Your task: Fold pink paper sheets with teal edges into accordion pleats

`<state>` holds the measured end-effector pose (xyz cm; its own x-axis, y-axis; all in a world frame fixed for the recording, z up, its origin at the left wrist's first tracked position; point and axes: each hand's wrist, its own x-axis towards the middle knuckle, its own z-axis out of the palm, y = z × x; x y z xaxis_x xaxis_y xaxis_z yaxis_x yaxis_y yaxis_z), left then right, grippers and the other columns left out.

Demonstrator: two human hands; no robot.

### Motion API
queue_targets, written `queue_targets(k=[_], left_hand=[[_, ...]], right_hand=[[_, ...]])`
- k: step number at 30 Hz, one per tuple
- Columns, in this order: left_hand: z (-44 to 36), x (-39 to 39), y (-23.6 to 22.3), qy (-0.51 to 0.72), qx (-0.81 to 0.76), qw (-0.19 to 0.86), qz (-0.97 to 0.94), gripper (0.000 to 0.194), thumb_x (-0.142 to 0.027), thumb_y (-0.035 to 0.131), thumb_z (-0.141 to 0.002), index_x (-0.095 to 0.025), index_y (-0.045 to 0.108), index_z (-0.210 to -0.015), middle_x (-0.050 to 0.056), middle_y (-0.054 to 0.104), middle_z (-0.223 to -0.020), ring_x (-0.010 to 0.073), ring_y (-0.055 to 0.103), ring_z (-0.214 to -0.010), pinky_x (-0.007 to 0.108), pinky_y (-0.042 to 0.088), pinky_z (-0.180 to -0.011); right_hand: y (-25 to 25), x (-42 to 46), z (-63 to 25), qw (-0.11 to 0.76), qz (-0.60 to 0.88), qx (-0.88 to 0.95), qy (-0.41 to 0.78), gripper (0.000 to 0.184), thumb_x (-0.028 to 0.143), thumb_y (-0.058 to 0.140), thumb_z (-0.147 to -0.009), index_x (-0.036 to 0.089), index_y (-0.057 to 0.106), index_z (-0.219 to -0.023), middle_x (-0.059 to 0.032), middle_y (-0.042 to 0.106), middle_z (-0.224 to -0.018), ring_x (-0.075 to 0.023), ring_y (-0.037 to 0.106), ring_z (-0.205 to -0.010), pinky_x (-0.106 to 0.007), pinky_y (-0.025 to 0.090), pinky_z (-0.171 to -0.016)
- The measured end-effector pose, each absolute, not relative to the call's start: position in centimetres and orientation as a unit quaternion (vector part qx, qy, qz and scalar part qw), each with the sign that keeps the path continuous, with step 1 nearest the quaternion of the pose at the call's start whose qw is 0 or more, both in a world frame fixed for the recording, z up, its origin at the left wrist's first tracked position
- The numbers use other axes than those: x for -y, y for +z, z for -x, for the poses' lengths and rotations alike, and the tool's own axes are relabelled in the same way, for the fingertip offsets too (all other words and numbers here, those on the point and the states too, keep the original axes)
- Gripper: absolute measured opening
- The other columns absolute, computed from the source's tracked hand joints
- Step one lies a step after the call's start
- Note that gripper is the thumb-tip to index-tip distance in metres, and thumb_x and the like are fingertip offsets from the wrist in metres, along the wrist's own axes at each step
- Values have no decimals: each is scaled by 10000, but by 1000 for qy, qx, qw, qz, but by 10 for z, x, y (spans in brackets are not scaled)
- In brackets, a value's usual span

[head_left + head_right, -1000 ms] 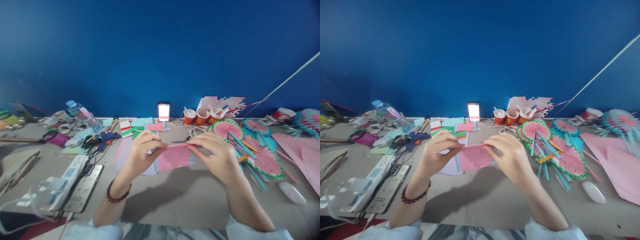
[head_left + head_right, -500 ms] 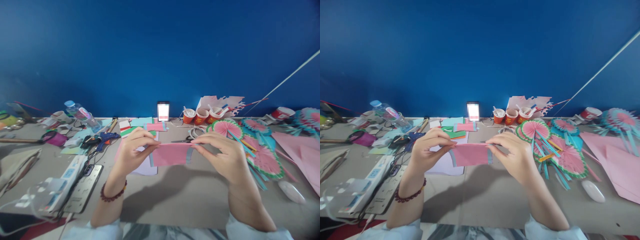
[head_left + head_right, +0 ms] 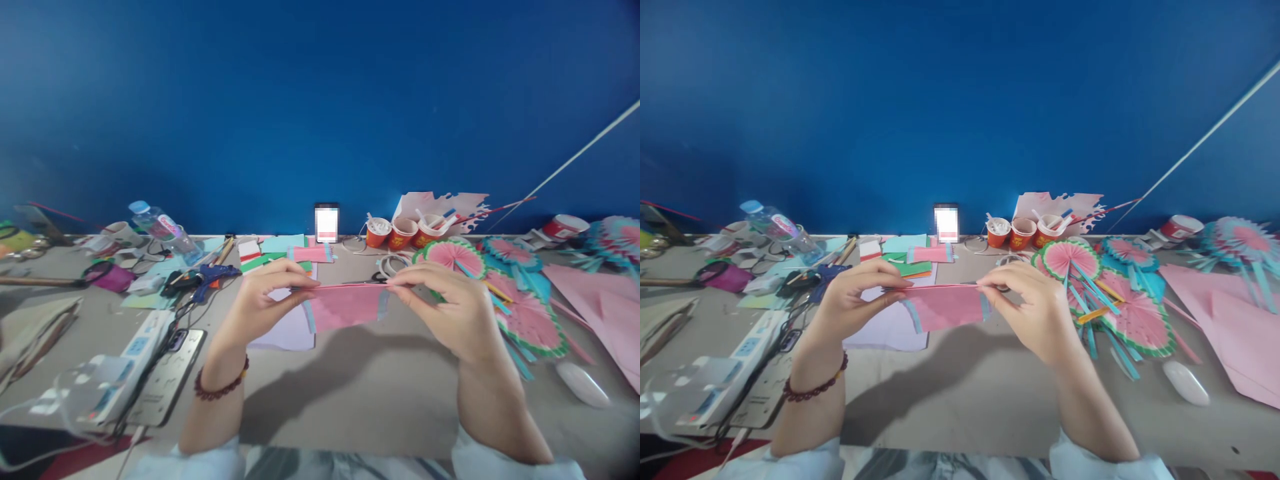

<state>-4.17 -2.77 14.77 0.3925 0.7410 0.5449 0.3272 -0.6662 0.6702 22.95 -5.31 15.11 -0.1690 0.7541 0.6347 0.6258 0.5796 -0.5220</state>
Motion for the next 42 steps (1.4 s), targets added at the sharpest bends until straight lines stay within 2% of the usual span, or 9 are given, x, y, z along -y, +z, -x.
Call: queue_targets(k=[5,9,12,17,21,25,31,42], left_hand=[[48,19,140,450,-401,315,-734,111,-237,707,-761,-204,741,-862,58,715,-829,167,645,-782,270,511,-706],[45,12,136,454,-473,394,-643,175,-307,763,-690,-174,739,-803,52,721,-759,151,642,-683,232,503,-602],[42,9,136,449,-488,433,-611,209,-319,784,-652,-161,734,-778,44,712,-702,123,612,-602,204,472,-526],[41,6,137,454,-484,442,-603,247,-339,784,-642,-156,736,-801,49,710,-703,111,592,-576,197,441,-488],[43,5,136,464,-476,452,-595,250,-338,788,-632,-152,732,-788,44,704,-681,94,555,-537,194,423,-471],[45,3,134,466,-471,460,-591,250,-329,784,-636,-155,733,-808,44,704,-691,84,529,-518,197,421,-472],[47,4,134,465,-473,456,-594,232,-330,775,-645,-169,739,-808,41,706,-721,83,525,-537,198,428,-491],[48,5,134,455,-471,456,-603,256,-360,748,-676,-153,735,-825,57,692,-718,88,510,-531,201,427,-471]], right_hand=[[150,46,-234,421,488,747,162,88,234,618,-815,226,705,-810,-12,720,-820,-163,658,-731,-265,525,-654],[145,36,-236,405,510,723,229,156,330,629,-802,218,730,-840,-37,735,-864,-193,671,-771,-271,530,-637],[139,26,-237,407,505,705,286,220,378,644,-782,196,735,-865,-56,737,-880,-205,675,-791,-288,539,-684],[132,16,-240,410,492,680,357,263,410,655,-766,190,738,-884,-60,735,-901,-205,672,-824,-301,536,-745],[132,14,-242,404,491,667,389,290,427,656,-760,192,743,-906,-60,733,-895,-191,662,-783,-285,533,-692],[130,11,-243,399,491,666,396,296,428,644,-768,198,747,-923,-52,729,-843,-177,644,-737,-270,515,-629],[130,9,-244,401,488,661,406,298,417,646,-766,215,742,-963,-49,730,-867,-170,638,-739,-262,506,-626],[133,10,-243,413,482,647,422,296,433,669,-737,212,754,-915,-43,727,-831,-145,625,-673,-256,513,-620]])
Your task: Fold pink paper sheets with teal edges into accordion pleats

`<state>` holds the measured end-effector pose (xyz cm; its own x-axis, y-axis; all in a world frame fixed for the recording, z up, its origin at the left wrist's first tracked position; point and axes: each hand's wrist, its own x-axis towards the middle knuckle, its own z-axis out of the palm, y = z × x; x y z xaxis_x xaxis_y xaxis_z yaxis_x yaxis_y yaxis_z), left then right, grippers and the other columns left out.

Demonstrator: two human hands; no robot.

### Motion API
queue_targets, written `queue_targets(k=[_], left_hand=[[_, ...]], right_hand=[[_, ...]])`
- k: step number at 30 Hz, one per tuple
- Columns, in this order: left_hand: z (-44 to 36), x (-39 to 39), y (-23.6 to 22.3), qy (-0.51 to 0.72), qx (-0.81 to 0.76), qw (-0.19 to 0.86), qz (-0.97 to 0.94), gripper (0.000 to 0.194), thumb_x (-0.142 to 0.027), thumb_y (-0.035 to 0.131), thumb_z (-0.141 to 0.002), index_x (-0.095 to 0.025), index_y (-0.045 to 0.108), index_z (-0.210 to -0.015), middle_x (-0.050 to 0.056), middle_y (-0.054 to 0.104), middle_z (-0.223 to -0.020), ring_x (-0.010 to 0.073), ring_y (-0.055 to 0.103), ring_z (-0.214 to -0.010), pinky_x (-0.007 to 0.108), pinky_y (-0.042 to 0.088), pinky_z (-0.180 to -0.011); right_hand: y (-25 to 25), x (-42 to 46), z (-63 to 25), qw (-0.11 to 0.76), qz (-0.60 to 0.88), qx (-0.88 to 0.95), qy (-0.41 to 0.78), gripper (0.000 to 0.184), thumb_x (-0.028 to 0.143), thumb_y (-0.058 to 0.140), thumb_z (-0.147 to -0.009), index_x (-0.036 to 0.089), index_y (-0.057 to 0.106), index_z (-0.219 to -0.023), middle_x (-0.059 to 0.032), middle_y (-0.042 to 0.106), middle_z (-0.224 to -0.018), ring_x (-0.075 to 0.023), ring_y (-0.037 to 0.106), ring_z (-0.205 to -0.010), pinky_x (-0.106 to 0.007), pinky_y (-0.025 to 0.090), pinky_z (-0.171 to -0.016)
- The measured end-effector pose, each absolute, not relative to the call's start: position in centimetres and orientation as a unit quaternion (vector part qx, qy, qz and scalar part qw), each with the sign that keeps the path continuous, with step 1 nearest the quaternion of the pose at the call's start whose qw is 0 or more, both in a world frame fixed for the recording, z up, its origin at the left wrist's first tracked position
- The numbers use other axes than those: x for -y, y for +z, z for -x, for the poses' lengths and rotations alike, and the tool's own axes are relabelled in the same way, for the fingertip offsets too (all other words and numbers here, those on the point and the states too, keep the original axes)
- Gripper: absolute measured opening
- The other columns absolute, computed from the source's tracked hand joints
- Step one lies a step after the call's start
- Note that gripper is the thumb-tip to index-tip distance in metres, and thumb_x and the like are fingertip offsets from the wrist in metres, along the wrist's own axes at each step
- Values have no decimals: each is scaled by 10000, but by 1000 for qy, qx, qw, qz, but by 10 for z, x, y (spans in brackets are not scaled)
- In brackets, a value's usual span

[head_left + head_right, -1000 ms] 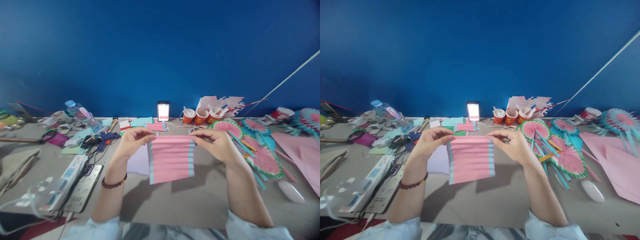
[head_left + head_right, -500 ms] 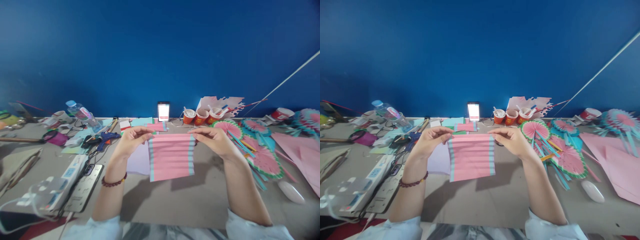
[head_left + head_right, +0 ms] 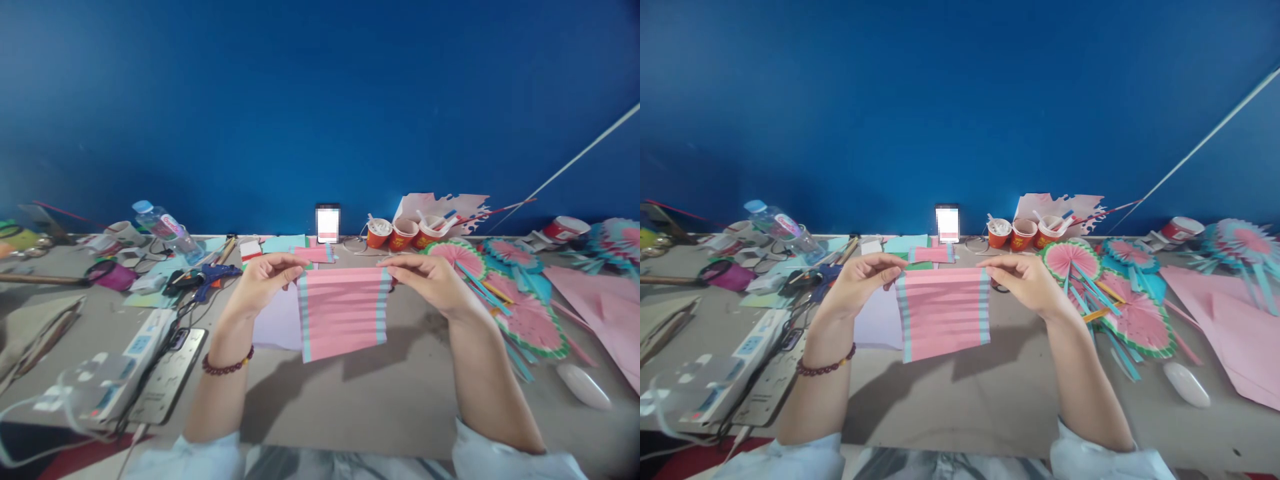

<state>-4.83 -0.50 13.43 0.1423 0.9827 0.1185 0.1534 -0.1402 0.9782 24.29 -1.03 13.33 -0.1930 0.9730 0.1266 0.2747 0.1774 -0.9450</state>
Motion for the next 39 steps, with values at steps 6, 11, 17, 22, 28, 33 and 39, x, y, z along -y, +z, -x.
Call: queue_targets(k=[6,11,17,22,28,33,39], left_hand=[[47,7,137,460,-469,457,-600,231,-346,747,-682,-161,736,-820,46,688,-702,80,497,-515,198,414,-459],[48,7,136,452,-475,453,-604,250,-359,739,-694,-154,735,-838,53,688,-709,84,503,-517,202,409,-452],[49,6,136,450,-474,460,-601,226,-335,749,-690,-163,729,-835,18,663,-633,66,478,-484,188,383,-444],[47,8,140,445,-485,456,-599,249,-349,757,-676,-151,724,-824,20,652,-597,77,494,-473,196,371,-428],[48,7,139,439,-479,462,-604,249,-344,760,-672,-153,720,-826,24,657,-594,78,516,-451,186,369,-400],[50,5,137,434,-479,453,-614,249,-349,746,-691,-151,721,-839,41,678,-633,101,572,-484,187,403,-405],[49,5,138,419,-487,450,-620,216,-324,743,-693,-159,719,-831,34,688,-637,106,597,-486,182,403,-403]], right_hand=[[135,11,-243,415,482,639,432,302,435,680,-724,203,756,-902,-48,724,-802,-147,622,-644,-270,523,-613],[133,9,-243,412,479,639,438,308,436,676,-732,199,753,-913,-45,716,-774,-146,621,-642,-268,519,-606],[132,9,-243,414,475,636,445,303,443,679,-726,200,754,-892,-45,710,-765,-142,611,-628,-274,529,-607],[134,9,-243,411,478,642,437,329,458,670,-729,189,751,-900,-56,716,-799,-144,612,-625,-275,535,-601],[132,9,-243,415,476,652,419,291,437,644,-764,214,747,-920,-23,683,-683,-133,583,-576,-268,528,-573],[129,8,-245,409,483,655,412,279,415,618,-796,229,736,-968,-15,671,-646,-156,616,-627,-274,529,-605],[130,7,-243,415,480,659,403,295,409,613,-794,200,735,-963,-11,662,-622,-143,592,-575,-271,509,-568]])
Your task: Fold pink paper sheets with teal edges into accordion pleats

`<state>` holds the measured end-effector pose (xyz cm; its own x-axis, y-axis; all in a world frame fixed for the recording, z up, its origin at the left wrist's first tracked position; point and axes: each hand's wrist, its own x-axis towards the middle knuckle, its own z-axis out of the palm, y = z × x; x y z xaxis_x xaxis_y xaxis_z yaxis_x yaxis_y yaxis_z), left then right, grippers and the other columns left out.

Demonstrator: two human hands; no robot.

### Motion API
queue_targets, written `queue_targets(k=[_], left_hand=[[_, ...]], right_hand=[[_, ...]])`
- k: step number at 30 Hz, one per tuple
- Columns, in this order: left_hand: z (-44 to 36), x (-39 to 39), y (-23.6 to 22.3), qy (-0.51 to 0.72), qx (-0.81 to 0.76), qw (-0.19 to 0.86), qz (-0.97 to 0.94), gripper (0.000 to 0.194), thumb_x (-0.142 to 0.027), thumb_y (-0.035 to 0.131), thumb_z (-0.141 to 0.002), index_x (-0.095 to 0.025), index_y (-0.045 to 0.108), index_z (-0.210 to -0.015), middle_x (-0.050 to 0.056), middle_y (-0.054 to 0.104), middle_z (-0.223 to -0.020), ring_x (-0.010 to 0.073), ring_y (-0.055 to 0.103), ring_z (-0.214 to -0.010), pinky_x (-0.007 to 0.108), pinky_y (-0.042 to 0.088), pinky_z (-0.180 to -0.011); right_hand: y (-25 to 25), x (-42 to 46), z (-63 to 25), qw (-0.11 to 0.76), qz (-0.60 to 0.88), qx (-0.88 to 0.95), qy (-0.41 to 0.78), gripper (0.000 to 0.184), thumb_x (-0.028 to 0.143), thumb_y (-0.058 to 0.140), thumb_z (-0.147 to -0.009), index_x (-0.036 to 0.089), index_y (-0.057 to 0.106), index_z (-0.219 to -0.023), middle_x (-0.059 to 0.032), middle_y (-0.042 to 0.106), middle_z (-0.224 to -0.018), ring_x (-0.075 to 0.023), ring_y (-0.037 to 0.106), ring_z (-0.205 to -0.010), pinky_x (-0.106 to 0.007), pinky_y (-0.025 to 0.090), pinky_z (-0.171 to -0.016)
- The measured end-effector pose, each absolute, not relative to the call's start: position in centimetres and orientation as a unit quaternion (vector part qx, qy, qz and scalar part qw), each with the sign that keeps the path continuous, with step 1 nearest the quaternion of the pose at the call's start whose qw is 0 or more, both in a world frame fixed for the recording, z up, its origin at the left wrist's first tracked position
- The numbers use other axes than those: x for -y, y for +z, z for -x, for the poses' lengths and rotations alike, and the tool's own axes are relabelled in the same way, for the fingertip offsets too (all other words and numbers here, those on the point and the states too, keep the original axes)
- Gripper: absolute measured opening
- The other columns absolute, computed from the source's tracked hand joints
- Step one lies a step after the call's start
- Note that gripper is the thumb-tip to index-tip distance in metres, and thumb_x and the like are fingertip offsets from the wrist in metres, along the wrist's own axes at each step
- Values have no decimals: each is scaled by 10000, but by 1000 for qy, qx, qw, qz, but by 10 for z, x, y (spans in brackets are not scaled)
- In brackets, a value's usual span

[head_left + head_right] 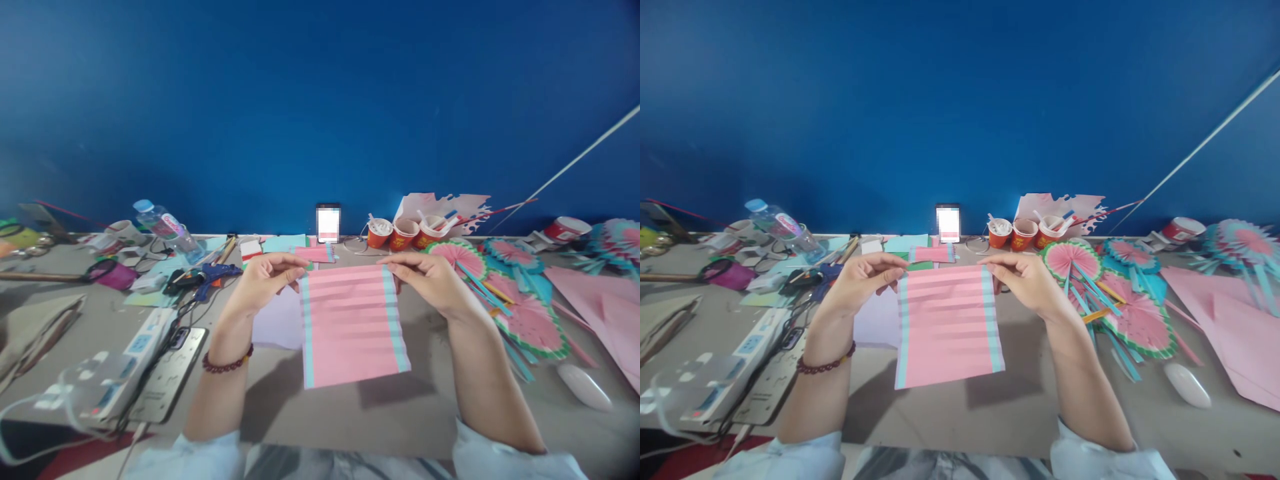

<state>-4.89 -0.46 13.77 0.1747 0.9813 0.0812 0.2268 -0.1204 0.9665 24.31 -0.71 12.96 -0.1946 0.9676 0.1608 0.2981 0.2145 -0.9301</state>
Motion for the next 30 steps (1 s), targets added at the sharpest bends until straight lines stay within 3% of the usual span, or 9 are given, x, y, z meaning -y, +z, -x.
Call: queue_targets(k=[14,19,21,23,26,30], left_hand=[[46,0,133,421,-502,423,-626,241,-355,729,-694,-156,719,-830,51,700,-667,121,587,-507,212,425,-440],[33,-1,122,446,-534,237,-678,221,-343,646,-784,-192,700,-935,84,701,-972,178,616,-809,259,482,-648],[23,2,117,465,-536,162,-686,190,-332,596,-826,-191,688,-914,87,683,-973,182,598,-863,270,477,-706],[11,7,113,460,-518,198,-693,202,-349,556,-854,-187,677,-856,65,681,-866,153,597,-748,256,474,-658],[-6,12,107,448,-474,352,-671,273,-415,548,-853,-175,677,-882,56,687,-816,154,632,-722,236,483,-609],[-18,9,100,454,-433,508,-590,376,-488,542,-835,-138,677,-860,64,685,-785,173,656,-759,236,520,-602]], right_hand=[[123,4,-245,418,468,652,426,317,410,606,-807,187,718,-1004,-13,663,-631,-135,593,-553,-264,515,-550],[121,6,-236,427,509,678,314,308,399,554,-837,201,706,-1017,-29,688,-700,-148,603,-551,-287,517,-555],[120,10,-227,433,519,702,223,268,352,524,-856,212,709,-990,-49,707,-790,-165,619,-603,-311,524,-615],[118,15,-216,440,511,725,141,245,285,490,-870,220,708,-960,-62,714,-901,-187,642,-708,-330,524,-707],[113,23,-196,438,487,753,64,275,198,440,-884,215,690,-999,-76,707,-960,-211,648,-861,-333,502,-800],[101,31,-175,404,461,790,30,258,168,440,-886,192,683,-969,-91,704,-908,-200,650,-810,-307,502,-753]])
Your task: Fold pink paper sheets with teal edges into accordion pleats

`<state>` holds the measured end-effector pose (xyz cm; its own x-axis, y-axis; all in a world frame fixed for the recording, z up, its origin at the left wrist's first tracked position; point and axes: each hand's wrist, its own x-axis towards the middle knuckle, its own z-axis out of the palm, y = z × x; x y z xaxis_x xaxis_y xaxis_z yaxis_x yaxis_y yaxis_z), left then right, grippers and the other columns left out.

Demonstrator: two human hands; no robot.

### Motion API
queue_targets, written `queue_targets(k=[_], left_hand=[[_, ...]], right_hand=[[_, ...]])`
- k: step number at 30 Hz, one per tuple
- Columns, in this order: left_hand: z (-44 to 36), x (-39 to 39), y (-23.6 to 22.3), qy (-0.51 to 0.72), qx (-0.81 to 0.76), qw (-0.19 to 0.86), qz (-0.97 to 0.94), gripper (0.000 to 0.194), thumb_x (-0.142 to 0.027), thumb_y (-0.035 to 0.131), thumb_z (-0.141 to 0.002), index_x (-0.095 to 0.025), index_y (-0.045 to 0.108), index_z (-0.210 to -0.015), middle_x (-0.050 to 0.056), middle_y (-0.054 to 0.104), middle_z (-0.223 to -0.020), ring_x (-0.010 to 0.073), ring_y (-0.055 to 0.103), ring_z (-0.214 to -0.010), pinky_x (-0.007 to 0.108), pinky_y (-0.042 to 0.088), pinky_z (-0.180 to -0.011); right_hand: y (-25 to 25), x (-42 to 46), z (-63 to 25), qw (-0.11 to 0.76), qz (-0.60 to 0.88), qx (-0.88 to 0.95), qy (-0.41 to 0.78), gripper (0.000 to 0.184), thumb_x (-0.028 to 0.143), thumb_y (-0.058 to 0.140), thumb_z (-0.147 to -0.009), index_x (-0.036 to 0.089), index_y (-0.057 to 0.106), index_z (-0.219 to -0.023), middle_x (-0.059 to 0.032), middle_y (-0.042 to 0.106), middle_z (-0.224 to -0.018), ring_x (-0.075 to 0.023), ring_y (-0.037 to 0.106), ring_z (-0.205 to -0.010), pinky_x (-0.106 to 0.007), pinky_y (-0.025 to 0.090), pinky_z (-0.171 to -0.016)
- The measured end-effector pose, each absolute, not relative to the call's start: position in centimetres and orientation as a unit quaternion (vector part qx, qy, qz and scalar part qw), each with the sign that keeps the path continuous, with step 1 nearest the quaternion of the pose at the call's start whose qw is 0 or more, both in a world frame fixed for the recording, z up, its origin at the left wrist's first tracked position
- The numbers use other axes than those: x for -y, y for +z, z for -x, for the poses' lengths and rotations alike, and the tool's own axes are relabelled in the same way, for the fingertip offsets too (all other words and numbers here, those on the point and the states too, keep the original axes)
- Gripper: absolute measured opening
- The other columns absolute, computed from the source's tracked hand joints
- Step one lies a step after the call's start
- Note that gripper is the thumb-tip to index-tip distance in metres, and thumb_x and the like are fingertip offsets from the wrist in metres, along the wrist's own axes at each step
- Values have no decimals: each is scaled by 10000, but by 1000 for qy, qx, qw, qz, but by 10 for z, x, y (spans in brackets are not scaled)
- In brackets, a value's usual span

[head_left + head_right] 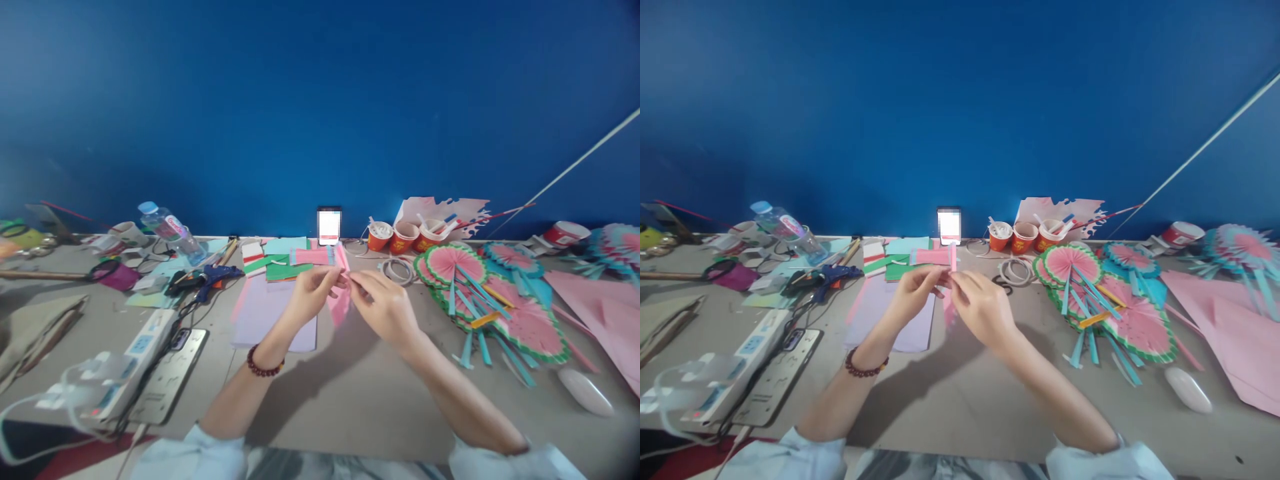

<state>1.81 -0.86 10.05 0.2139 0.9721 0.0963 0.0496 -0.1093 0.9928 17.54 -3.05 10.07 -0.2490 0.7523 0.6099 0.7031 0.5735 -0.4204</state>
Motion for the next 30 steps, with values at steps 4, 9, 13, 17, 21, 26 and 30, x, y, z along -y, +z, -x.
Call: queue_targets(k=[4,9,13,17,21,26,30], left_hand=[[-16,-2,95,453,-435,549,-551,363,-489,661,-728,-127,684,-746,27,664,-688,130,613,-625,225,523,-566],[-5,-11,90,420,-437,570,-554,327,-458,679,-723,-135,720,-752,36,685,-706,110,599,-626,197,495,-566],[0,-14,92,404,-444,568,-563,267,-385,743,-673,-147,740,-793,37,693,-713,96,578,-609,189,468,-563],[5,-14,95,420,-470,557,-541,228,-346,783,-609,-140,722,-685,8,642,-589,71,508,-502,199,428,-514],[11,-14,101,436,-479,552,-526,212,-338,780,-606,-149,704,-663,-9,617,-566,62,479,-470,207,413,-493],[19,-14,107,444,-463,566,-517,222,-335,791,-583,-149,680,-627,-13,605,-570,64,478,-489,203,398,-493],[25,-15,106,450,-464,568,-509,222,-334,793,-577,-149,683,-635,2,641,-621,83,535,-556,205,415,-544]], right_hand=[[91,28,-167,393,436,809,28,191,219,507,-864,191,674,-951,-99,704,-904,-217,645,-833,-322,510,-738],[90,19,-171,404,422,789,191,245,154,459,-852,213,612,-1034,-61,697,-941,-176,647,-816,-294,520,-712],[96,14,-178,409,417,758,290,145,188,453,-858,212,577,-928,-29,688,-888,-140,638,-712,-271,516,-667],[101,5,-191,459,470,726,202,86,217,519,-837,205,596,-873,-21,645,-763,-144,589,-634,-282,497,-609],[105,-7,-208,516,485,706,-10,162,243,606,-803,244,681,-946,-94,591,-1061,-268,556,-1041,-454,459,-903],[104,-16,-224,487,414,760,117,249,270,596,-835,305,679,-1068,-54,517,-1315,-257,500,-1202,-451,425,-1001],[99,-19,-230,476,407,749,218,265,285,605,-834,289,675,-1089,-51,646,-1153,-220,582,-1096,-395,467,-950]])
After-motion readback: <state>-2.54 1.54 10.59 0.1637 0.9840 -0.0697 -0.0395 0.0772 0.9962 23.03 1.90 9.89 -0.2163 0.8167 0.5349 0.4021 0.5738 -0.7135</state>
